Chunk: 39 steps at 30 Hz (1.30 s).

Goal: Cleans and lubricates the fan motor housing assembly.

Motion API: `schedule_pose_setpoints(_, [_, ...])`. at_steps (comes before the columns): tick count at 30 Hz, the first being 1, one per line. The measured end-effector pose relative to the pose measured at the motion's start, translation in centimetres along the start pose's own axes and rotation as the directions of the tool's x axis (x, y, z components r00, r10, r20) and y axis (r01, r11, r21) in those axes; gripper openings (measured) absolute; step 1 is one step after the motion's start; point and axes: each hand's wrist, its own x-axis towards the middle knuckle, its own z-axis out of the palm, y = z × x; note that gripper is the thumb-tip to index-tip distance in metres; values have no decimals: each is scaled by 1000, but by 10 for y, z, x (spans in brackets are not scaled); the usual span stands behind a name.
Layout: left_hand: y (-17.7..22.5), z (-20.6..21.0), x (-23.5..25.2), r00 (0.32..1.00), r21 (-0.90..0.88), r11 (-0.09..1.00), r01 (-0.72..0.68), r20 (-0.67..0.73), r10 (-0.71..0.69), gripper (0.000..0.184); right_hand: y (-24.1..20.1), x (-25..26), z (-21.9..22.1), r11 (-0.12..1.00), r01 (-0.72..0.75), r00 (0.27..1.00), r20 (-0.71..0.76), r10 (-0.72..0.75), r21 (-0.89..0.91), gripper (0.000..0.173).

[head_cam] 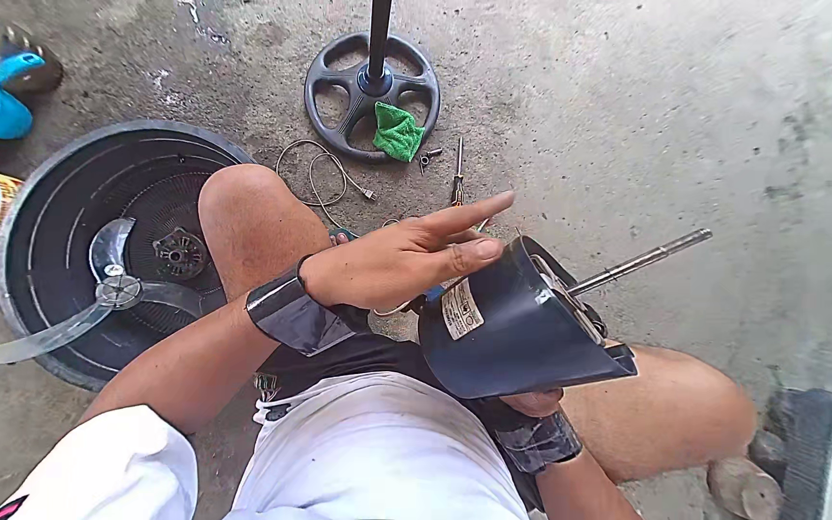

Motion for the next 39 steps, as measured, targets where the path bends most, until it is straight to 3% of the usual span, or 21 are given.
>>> schedule_pose_setpoints(4, [-31,-3,-9,997,-163,987,-9,72,21,65,1,5,-11,996,1,1000,-3,-1,-89,45])
schedule_pose_setpoints(7, [-49,4,-14,997,-229,970,-81,-19,79,72,0,16,-7,998,-2,999,-37,0,-63,47])
schedule_pose_setpoints(13, [-58,8,-13,994,-325,943,-77,-103,46,74,3,11,-15,1000,16,999,-52,-17,-11,44])
schedule_pose_setpoints(16, [-54,8,-19,982,-149,978,-149,-136,128,82,3,8,-19,998,17,1000,-25,-19,-60,41])
schedule_pose_setpoints(18, [-44,7,-23,977,107,979,-171,-111,183,106,-4,9,-13,989,3,1000,8,-2,-149,37])
schedule_pose_setpoints(20, [-38,10,-21,966,243,946,-215,-88,242,124,-18,16,7,955,-91,996,-19,89,-282,39])
schedule_pose_setpoints(22, [-39,16,-19,961,245,942,-230,-98,261,134,-30,29,29,874,-197,979,-49,196,-444,39])
schedule_pose_setpoints(25, [-59,22,-27,924,139,926,-350,-109,366,135,-29,39,41,843,-219,968,-3,249,-491,44])
schedule_pose_setpoints(26, [-68,23,-34,905,175,908,-382,-128,405,134,-28,41,43,829,-214,968,2,251,-516,50])
schedule_pose_setpoints(29, [-86,29,-54,861,242,880,-408,-216,459,134,-29,50,25,790,-117,975,80,206,-602,104])
schedule_pose_setpoints(30, [-88,28,-60,856,257,880,-400,-238,458,136,-32,52,17,785,-92,975,103,195,-613,113])
schedule_pose_setpoints(32, [-91,27,-67,838,287,871,-399,-271,473,138,-42,53,5,749,-58,982,96,161,-660,106])
schedule_pose_setpoints(36, [-90,26,-67,812,377,830,-411,-264,521,132,-53,54,-2,594,-18,991,66,120,-804,58])
schedule_pose_setpoints(39, [-94,26,-63,832,344,838,-424,-217,511,125,-43,53,-2,546,13,994,69,83,-838,52])
